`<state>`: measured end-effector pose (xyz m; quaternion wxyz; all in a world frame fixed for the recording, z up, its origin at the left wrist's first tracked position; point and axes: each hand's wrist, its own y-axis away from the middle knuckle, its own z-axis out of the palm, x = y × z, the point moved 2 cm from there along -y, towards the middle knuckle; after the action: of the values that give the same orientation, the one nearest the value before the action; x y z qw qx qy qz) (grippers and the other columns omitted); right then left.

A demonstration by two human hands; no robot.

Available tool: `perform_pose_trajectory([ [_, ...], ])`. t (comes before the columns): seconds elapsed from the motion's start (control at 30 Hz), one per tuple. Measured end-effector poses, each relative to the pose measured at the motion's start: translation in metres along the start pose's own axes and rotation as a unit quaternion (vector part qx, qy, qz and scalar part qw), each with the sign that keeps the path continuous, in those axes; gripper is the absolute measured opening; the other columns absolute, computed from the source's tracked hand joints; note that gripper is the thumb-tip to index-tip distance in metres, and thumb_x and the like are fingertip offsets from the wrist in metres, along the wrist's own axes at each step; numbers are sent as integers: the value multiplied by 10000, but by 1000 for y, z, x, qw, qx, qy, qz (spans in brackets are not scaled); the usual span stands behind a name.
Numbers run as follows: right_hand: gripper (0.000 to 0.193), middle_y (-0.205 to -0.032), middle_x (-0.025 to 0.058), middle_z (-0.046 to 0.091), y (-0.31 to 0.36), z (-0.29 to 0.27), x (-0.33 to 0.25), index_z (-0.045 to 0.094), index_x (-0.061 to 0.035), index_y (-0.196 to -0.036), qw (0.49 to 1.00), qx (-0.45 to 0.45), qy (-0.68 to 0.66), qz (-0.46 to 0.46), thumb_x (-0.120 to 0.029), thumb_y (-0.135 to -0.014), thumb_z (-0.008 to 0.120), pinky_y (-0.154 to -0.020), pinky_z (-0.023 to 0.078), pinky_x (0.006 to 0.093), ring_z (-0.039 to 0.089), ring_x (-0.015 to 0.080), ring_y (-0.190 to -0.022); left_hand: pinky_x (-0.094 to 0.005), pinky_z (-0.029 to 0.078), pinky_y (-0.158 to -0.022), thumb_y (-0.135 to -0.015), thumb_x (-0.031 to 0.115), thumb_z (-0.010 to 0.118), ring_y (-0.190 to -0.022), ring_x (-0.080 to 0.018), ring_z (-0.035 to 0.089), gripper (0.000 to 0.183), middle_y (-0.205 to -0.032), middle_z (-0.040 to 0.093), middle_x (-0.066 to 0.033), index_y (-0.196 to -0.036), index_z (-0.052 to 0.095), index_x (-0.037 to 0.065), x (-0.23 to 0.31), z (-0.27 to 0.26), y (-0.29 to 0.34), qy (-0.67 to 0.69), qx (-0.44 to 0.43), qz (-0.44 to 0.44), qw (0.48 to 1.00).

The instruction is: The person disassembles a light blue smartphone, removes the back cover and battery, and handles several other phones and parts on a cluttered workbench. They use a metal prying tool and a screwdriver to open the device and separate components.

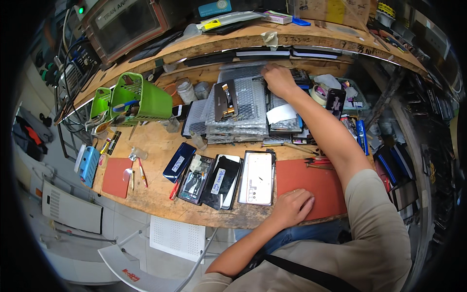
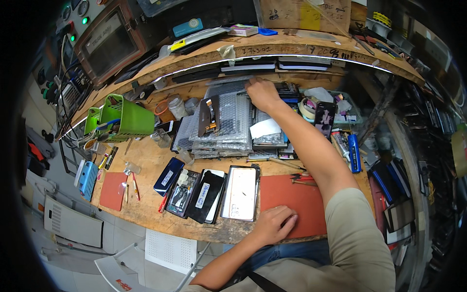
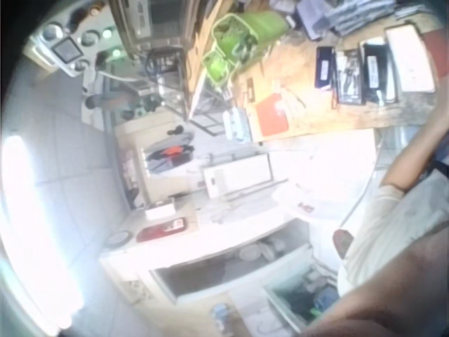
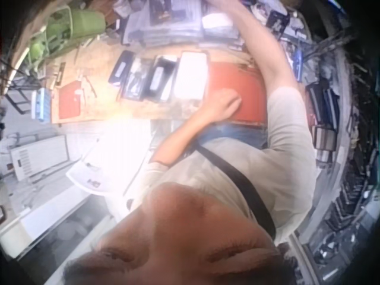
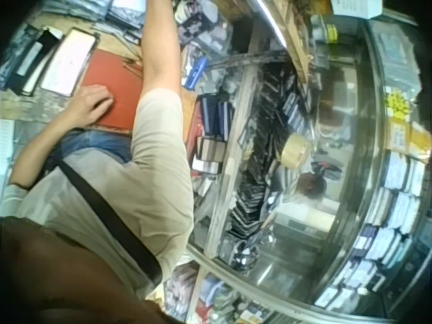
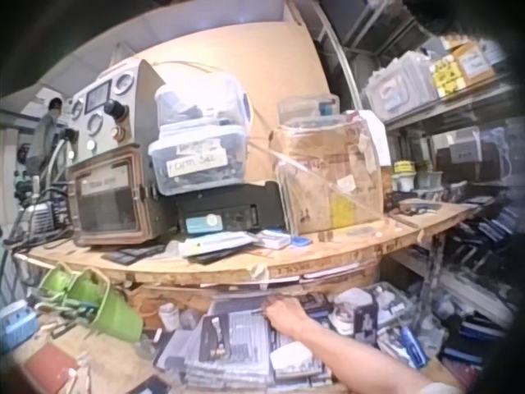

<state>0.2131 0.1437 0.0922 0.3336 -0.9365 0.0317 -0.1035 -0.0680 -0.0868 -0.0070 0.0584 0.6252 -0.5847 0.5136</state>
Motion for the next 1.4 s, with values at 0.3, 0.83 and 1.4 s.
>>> perform_pose_trajectory([
  [0.3, 226, -1050, 185, 749, 11, 0, 5, 741, -23, -1050, 998, 33, -15, 49, -74, -836, 692, -832, 626, 469, 734, 370, -1019, -433, 537, -775, -900, 53, 719, -831, -329, 673, 129, -887, 690, -123, -1027, 703, 37, 8, -29, -10, -75, 104, 38, 991],
  [0.83, 470, -1368, 185, 659, 61, -49, -87, 742, -118, -1344, 955, -57, -282, 79, -412, -994, 629, -1110, 404, 537, 532, 398, -1304, -515, 425, -1154, -947, 240, 742, -1363, -424, 556, 498, -1464, 619, -181, -1412, 653, 86, -87, -213, -91, -453, 40, 4, 891],
  [1.4, 331, -1162, 203, 757, 195, -325, -107, 715, 17, -1254, 490, 56, -854, -166, -203, -1018, 643, -920, 582, 437, 749, 333, -1020, -469, 388, -1156, -971, 122, 684, -1312, -361, 581, 392, -1390, 637, -182, -1355, 672, 43, -2, -148, -114, -329, 181, 80, 923],
])
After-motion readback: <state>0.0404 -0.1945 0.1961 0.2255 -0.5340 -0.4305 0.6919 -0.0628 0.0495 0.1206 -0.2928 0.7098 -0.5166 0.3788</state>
